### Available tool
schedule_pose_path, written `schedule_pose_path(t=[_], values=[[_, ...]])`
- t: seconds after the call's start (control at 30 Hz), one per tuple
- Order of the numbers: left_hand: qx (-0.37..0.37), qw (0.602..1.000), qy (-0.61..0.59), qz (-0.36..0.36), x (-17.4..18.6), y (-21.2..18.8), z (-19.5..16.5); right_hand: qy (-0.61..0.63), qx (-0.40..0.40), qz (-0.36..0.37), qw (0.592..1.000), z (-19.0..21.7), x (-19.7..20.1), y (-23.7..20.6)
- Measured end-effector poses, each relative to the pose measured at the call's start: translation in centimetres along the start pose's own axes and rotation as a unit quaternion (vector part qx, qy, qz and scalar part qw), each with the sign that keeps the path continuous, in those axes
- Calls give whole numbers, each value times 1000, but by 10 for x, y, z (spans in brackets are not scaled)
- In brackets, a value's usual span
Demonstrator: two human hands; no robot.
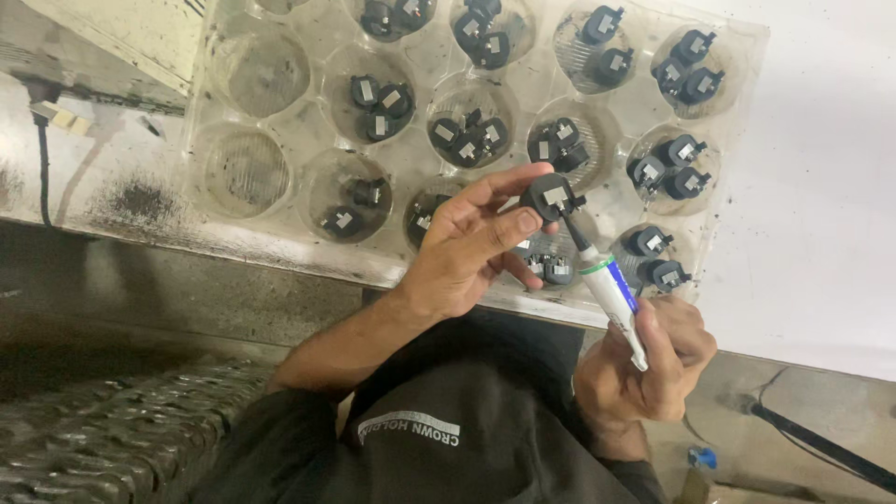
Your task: The person picks black plug-shaped components one at a time from a molded tray and squeezes adhesive from a small tube onto each component, then places it back in the tray. They repeat this gluing cycle across many components in the tray.
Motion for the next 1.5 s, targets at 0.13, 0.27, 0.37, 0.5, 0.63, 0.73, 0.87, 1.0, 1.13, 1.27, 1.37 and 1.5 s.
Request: schedule_pose_path(t=[0.13,0.27,0.37,0.5,0.63,0.73,0.87,1.0,1.13,1.27,1.37,1.5], values=[[7,1000,-4,-4,1,0,4,-22,13,14,1000,-1,1,2],[0,1000,-11,4,4,-1,5,-28,30,22,999,-2,3,3],[0,1000,-8,1,4,-2,7,-22,36,22,999,-4,5,1],[13,1000,-8,-11,3,-3,8,-21,37,28,999,-3,10,-2],[20,1000,-10,-22,0,-3,9,-33,31,40,998,0,13,-1],[31,998,-16,-52,-1,-4,12,-50,36,41,997,2,12,1],[36,998,-20,-50,-2,-6,18,-71,61,31,995,2,11,3],[48,996,-12,-68,-2,-5,27,-86,63,5,994,3,11,0],[64,995,-29,-74,3,-3,31,-102,57,17,993,1,12,0],[65,995,-40,-62,6,-4,32,-90,67,19,993,-2,8,3],[60,996,-40,-60,6,-5,33,-86,75,12,993,-2,6,5],[62,995,-40,-68,8,-5,33,-93,65,22,993,-1,8,4]])
Point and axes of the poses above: each hand's wrist, its own y-axis towards the middle knuckle, its own x-axis out of the back of the hand, z = x × y, the point moved 1 cm from there along y, towards the middle knuckle, and after that the axes turned 1 degree about -x, right-handed, at the moved point
